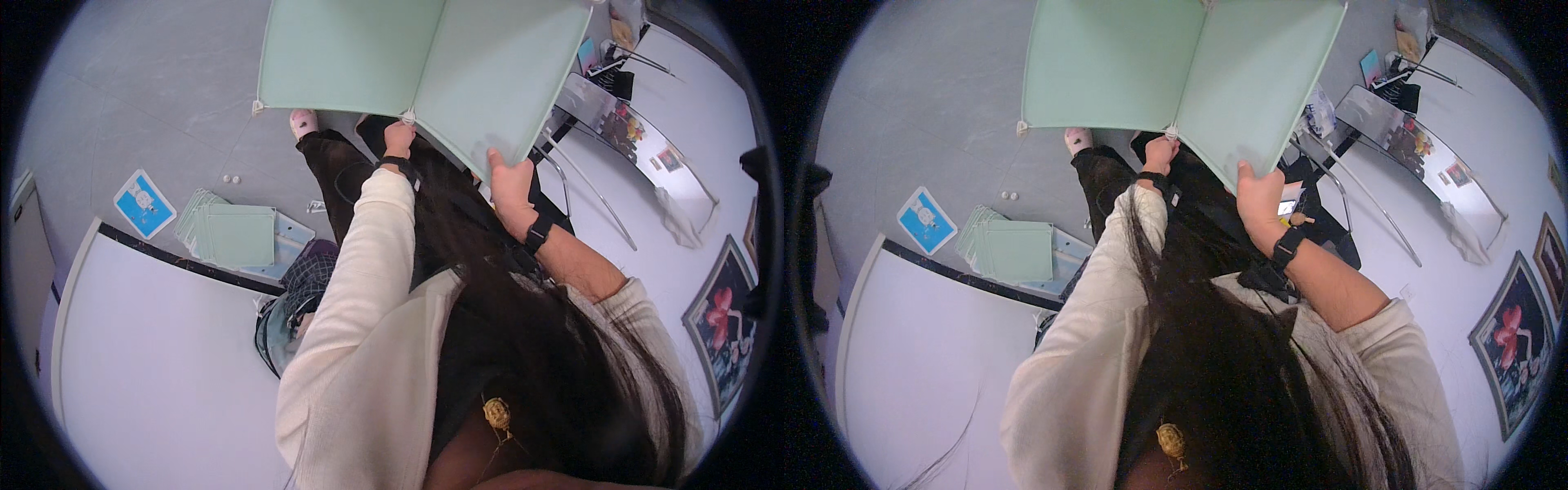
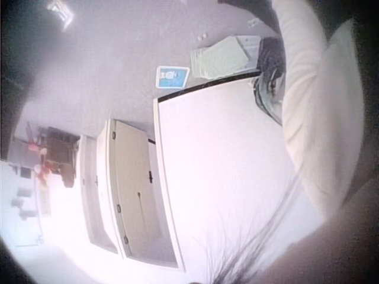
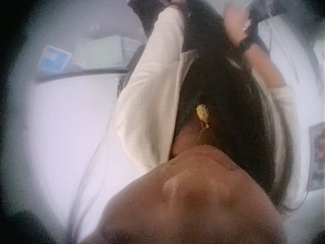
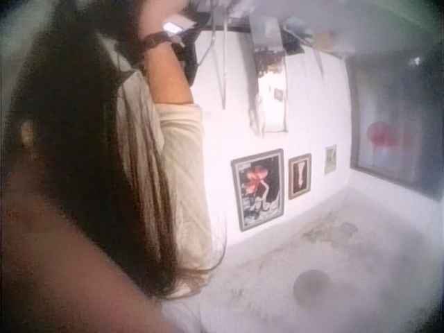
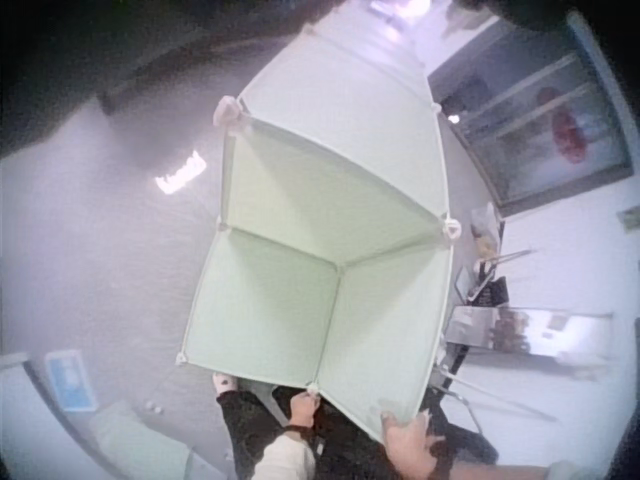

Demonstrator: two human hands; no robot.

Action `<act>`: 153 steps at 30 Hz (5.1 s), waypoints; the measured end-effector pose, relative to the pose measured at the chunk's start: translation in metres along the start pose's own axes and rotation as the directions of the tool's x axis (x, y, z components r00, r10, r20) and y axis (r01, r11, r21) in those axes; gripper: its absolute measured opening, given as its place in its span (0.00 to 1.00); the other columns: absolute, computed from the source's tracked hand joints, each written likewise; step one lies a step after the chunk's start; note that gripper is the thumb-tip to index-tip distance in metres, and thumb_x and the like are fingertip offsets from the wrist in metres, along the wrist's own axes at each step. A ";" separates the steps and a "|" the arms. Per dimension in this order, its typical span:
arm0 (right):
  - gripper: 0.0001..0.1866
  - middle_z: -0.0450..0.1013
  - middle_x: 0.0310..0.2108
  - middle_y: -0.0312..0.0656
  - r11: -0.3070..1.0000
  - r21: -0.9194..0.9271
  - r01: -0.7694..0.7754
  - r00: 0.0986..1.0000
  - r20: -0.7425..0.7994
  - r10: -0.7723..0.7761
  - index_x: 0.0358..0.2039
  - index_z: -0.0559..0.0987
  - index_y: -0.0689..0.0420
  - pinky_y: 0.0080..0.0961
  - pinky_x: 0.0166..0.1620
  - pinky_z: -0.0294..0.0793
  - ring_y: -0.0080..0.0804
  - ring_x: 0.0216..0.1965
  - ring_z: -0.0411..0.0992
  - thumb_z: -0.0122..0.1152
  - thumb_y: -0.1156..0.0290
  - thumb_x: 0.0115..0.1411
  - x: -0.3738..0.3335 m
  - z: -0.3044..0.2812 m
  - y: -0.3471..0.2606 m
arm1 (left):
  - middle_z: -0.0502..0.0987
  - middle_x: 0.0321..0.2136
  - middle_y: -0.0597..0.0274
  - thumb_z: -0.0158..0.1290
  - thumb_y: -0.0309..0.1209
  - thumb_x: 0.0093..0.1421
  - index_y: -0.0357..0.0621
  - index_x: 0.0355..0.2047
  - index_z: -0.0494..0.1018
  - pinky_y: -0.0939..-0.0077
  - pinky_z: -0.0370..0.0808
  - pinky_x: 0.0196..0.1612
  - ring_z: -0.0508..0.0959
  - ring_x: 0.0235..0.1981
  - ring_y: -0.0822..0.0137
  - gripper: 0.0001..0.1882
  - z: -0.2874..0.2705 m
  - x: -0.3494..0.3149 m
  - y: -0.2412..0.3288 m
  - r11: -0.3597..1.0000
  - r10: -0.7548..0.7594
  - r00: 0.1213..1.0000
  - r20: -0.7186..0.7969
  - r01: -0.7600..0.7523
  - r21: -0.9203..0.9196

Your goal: The person assembles a modular structure by connecting light green plastic panels with white corner connectors and zip ties. They repeatedly pick up panels, align edges, insert connectors, and secure joints with zip ties.

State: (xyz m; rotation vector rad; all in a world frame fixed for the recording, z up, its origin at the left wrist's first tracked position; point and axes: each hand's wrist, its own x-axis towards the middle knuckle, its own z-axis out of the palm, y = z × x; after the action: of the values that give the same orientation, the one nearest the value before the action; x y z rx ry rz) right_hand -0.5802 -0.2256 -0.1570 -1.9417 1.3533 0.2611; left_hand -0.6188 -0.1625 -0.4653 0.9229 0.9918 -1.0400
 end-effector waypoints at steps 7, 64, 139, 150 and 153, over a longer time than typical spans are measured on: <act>0.15 0.76 0.32 0.54 0.997 0.003 0.080 0.997 -0.024 -0.080 0.38 0.74 0.74 0.34 0.35 0.74 0.39 0.31 0.76 0.56 0.73 0.56 0.003 -0.001 0.007 | 0.76 0.34 0.61 0.49 0.17 0.54 0.36 0.37 0.74 0.80 0.75 0.29 0.77 0.31 0.70 0.10 0.000 0.009 -0.005 0.999 -0.029 0.999 0.031 0.030 -0.021; 0.22 0.70 0.39 0.57 0.625 0.253 0.738 0.674 -0.277 -0.684 0.46 0.65 0.70 0.37 0.33 0.77 0.52 0.32 0.75 0.51 0.81 0.49 0.180 -0.043 -0.113 | 0.72 0.47 0.65 0.45 0.39 0.63 0.50 0.40 0.71 0.51 0.49 0.64 0.62 0.60 0.57 0.11 0.309 -0.190 0.396 -0.835 -0.151 0.096 0.984 -0.545 -0.075; 0.33 0.65 0.53 0.56 0.580 0.417 0.700 0.698 -0.226 -0.680 0.55 0.64 0.64 0.46 0.58 0.59 0.51 0.53 0.65 0.59 0.56 0.55 0.050 -0.065 0.002 | 0.80 0.33 0.59 0.36 0.51 0.65 0.42 0.37 0.78 0.70 0.61 0.56 0.76 0.43 0.61 0.28 0.378 -0.230 0.374 -0.857 0.116 0.628 0.770 -0.329 0.398; 0.16 0.71 0.44 0.50 0.598 0.481 0.641 0.766 -0.456 -0.454 0.43 0.73 0.64 0.37 0.49 0.73 0.46 0.45 0.71 0.59 0.71 0.54 0.017 -0.007 0.022 | 0.77 0.43 0.63 0.33 0.50 0.66 0.50 0.49 0.73 0.71 0.66 0.52 0.73 0.47 0.61 0.25 0.394 -0.197 0.345 -0.765 -0.326 0.624 0.710 -0.615 0.190; 0.16 0.72 0.43 0.51 0.645 0.414 0.643 0.762 -0.429 -0.485 0.42 0.73 0.65 0.37 0.49 0.74 0.45 0.45 0.73 0.60 0.74 0.53 0.015 -0.003 0.020 | 0.77 0.44 0.62 0.33 0.48 0.67 0.49 0.50 0.73 0.69 0.65 0.53 0.72 0.48 0.60 0.24 0.397 -0.195 0.348 -0.751 -0.378 0.608 0.698 -0.642 0.153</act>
State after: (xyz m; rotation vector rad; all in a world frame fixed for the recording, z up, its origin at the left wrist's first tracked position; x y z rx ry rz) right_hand -0.5922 -0.2419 -0.1720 -1.8231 0.7615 -0.6770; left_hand -0.2431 -0.4008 -0.1209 2.0263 -1.9482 -1.1363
